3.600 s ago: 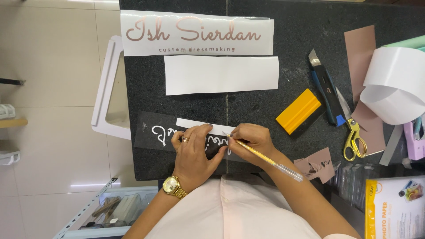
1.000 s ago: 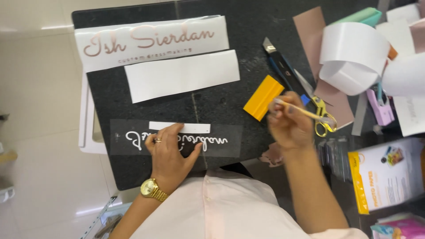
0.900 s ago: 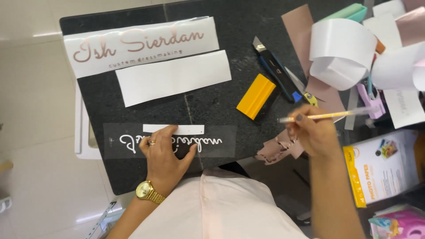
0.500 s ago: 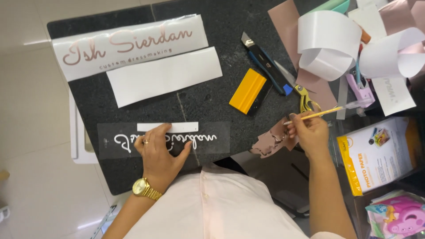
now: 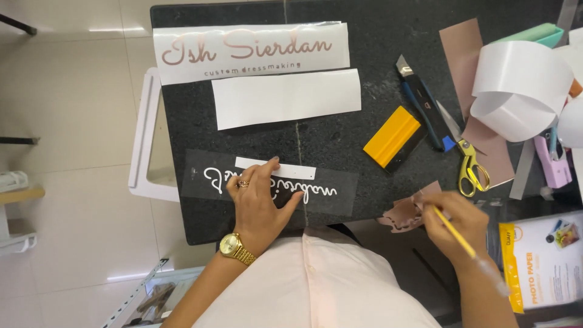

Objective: Weeding a vinyl decal by removing excess material from around the cut letters using a weeding tool.

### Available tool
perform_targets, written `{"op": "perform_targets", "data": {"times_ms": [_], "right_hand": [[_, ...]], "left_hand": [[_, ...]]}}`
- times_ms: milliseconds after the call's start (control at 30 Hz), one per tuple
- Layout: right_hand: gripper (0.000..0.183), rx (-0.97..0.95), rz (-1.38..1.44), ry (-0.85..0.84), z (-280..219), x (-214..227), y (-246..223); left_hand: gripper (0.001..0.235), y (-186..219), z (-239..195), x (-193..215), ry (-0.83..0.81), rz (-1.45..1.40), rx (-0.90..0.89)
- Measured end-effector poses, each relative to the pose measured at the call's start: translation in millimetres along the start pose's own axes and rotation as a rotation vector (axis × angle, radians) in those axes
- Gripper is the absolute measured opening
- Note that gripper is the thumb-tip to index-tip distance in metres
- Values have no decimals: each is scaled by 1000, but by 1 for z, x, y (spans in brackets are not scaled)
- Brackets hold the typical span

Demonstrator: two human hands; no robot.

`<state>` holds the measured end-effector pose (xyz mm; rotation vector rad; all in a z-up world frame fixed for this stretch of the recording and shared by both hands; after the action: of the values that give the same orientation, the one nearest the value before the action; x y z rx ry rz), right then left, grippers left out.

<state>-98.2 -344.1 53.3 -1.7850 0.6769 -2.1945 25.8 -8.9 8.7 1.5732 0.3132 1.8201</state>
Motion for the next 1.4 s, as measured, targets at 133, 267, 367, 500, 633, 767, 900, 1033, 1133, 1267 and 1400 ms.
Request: {"op": "perform_targets", "data": {"times_ms": [133, 267, 367, 500, 633, 767, 900, 1033, 1133, 1267, 1400], "right_hand": [[12, -134, 158, -9, 44, -33, -42], [14, -53, 631, -63, 84, -85, -92], [13, 0, 731, -149, 107, -110, -114], [9, 25, 721, -193, 125, -119, -129], [7, 28, 716, -179, 123, -128, -120], [8, -4, 731, -157, 116, -131, -112], [11, -23, 703, -112, 116, -137, -101], [9, 26, 676, -120, 129, -120, -125], [15, 128, 707, -148, 131, -115, -140], [13, 139, 837, -291, 131, -120, -157], [11, 252, 814, -382, 139, -117, -178]], "left_hand": [[73, 0, -2, 2, 60, -5, -6], [85, 2, 4, 7, 7, -175, 46], [87, 0, 3, 7, 0, -184, 51], [88, 0, 4, 9, -1, -188, 51], [87, 0, 5, 10, -1, -202, 55], [84, 0, 5, 9, -8, -229, 64], [84, -1, 4, 7, -18, -223, 79], [88, -2, 3, 6, -16, -217, 84], [89, -2, 4, 6, -4, -217, 62], [88, 0, 4, 5, -7, -192, 35], [83, -2, 2, 2, -7, -186, 52]]}}
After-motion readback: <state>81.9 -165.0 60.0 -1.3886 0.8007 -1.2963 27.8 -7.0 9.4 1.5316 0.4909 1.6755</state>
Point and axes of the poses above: each hand's wrist, its own z-axis towards the middle knuckle, its own x-axis out of the back of the hand, y = z × x, the point moved 3 cm from there along z, towards the middle knuckle, and after that the axes turned 4 degrees about y, right-handed, at the moved point
